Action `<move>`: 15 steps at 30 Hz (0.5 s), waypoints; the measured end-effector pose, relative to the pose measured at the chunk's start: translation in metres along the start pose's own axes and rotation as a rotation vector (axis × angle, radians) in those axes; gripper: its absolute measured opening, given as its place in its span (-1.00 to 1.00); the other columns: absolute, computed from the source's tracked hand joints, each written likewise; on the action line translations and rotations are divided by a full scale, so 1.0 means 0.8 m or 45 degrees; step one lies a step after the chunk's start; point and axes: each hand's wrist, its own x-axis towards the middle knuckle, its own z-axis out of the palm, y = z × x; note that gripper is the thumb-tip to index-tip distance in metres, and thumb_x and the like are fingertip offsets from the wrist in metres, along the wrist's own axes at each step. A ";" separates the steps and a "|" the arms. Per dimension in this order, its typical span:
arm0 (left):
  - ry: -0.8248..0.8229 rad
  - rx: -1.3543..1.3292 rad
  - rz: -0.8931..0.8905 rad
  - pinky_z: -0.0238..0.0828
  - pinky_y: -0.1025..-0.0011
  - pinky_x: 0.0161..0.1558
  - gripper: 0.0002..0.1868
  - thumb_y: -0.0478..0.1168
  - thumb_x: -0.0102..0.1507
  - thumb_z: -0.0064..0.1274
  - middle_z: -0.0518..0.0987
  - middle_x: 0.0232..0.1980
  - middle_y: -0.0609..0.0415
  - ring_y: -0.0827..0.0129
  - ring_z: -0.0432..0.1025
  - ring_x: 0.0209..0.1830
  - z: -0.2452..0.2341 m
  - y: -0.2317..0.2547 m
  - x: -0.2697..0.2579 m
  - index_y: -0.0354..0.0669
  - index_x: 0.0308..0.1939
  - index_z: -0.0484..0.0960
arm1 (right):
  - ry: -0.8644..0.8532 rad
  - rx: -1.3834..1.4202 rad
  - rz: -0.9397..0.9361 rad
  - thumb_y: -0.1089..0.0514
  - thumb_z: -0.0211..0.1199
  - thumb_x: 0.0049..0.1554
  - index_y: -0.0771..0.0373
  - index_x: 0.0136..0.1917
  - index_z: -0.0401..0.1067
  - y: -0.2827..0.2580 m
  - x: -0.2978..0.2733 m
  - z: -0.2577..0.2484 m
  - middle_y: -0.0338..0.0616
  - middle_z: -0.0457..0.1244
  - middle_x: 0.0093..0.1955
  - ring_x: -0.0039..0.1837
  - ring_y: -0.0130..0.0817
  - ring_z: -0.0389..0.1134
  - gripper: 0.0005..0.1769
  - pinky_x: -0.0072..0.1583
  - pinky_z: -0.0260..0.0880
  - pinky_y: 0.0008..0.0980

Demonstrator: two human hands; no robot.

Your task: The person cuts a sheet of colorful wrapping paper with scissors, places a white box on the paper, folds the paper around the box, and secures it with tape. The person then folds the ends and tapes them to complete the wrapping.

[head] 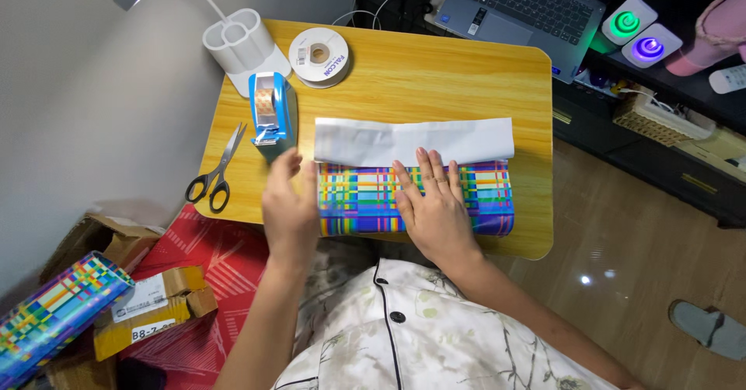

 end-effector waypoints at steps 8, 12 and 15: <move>-0.280 -0.365 -0.508 0.55 0.42 -0.06 -0.06 -0.08 -0.06 0.52 0.65 -0.01 -0.23 0.31 0.62 -0.11 0.036 -0.025 0.068 -0.42 0.23 0.33 | -0.009 -0.114 -0.020 -0.11 -0.04 0.34 -0.02 0.52 0.32 -0.004 0.001 -0.004 0.29 0.07 0.56 0.59 0.15 0.05 -0.48 0.52 -0.15 0.30; -0.279 -0.492 -0.444 0.63 0.40 -0.10 -0.04 -0.35 -0.18 0.53 0.65 0.04 -0.20 0.32 0.61 -0.10 0.053 -0.027 0.073 -0.45 0.23 0.35 | -0.005 -0.105 -0.009 -0.12 -0.04 0.35 -0.03 0.52 0.33 -0.005 0.001 -0.004 0.27 0.07 0.56 0.59 0.14 0.05 -0.48 0.51 -0.17 0.35; -0.352 -0.741 -0.541 0.66 0.36 -0.10 -0.01 -0.45 -0.18 0.45 0.66 -0.06 -0.21 0.24 0.66 -0.16 0.047 -0.030 0.076 -0.47 0.26 0.23 | -0.002 -0.108 -0.002 -0.13 -0.05 0.35 -0.04 0.51 0.32 -0.005 0.002 -0.003 0.25 0.08 0.57 0.59 0.12 0.06 -0.48 0.51 -0.17 0.36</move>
